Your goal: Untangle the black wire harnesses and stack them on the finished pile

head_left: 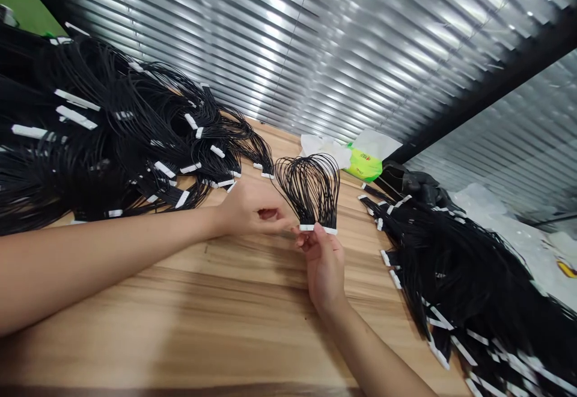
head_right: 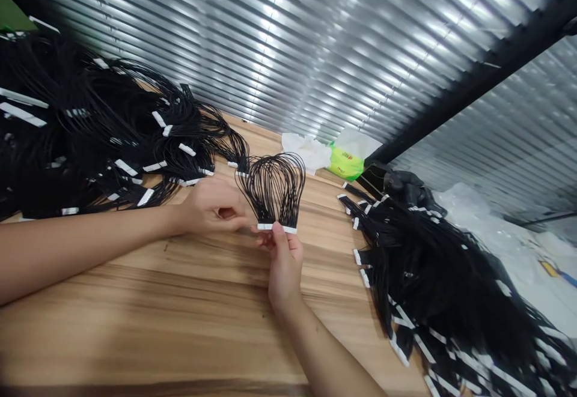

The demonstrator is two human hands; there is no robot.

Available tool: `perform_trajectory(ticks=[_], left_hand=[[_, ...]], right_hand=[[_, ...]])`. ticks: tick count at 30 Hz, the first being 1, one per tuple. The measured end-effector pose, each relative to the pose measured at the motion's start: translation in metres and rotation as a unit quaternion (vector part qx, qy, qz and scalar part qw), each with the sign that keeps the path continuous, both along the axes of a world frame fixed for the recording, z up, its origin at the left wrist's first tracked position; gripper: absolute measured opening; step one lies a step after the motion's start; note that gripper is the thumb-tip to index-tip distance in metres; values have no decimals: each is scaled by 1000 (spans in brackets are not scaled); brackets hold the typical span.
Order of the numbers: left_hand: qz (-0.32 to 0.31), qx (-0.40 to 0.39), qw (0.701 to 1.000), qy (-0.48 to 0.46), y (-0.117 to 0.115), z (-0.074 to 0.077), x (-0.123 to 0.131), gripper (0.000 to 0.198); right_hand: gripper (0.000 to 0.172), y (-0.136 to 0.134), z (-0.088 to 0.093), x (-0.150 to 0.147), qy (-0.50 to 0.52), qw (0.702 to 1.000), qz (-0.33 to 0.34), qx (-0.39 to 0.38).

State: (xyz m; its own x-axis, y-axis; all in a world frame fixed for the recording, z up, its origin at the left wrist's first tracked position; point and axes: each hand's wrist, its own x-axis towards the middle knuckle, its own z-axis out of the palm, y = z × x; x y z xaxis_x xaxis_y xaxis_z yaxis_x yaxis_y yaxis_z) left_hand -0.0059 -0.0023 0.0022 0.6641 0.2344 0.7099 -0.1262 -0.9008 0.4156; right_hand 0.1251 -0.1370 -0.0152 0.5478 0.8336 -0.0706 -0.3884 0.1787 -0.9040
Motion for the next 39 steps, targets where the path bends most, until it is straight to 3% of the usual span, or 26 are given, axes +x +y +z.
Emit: perform_trajectory(ticks=[3,6,14,18,22,25,30,32,34,39], left_hand=[[-15,132,991,-17,3,3,2,10],[27,184,982,-38,3,2,3,9],[56,185,980,-47,-1,6,1,6],[90,157,983,-19,-2,4,2,14],[57,86,995,8,-2,-3,1,30],[5,-28,998,55,-4,-6,0,31],[13,-288,954,86,-10,-6,3,25],[9,-325,941,87,-11,-6,5,26],[20,-286,955,79,-11,-7,5,26],[52,-58,997,16,-7,-10,2,17]], right_hand=[[22,1,1,0,5,1000,-11,-9],[24,0,2,-1,-13,1000,-9,-19],[24,-4,0,-4,-58,998,-8,-17],[25,-6,0,-4,-67,997,-22,-12],[26,-7,2,-1,-83,995,-55,-6],[26,-5,3,3,-96,993,-72,13],[27,-4,3,5,-119,989,-86,16],[28,-4,2,4,-121,989,-80,10],[30,-4,1,4,-120,990,-75,7],[27,-5,2,3,-126,990,-63,4]])
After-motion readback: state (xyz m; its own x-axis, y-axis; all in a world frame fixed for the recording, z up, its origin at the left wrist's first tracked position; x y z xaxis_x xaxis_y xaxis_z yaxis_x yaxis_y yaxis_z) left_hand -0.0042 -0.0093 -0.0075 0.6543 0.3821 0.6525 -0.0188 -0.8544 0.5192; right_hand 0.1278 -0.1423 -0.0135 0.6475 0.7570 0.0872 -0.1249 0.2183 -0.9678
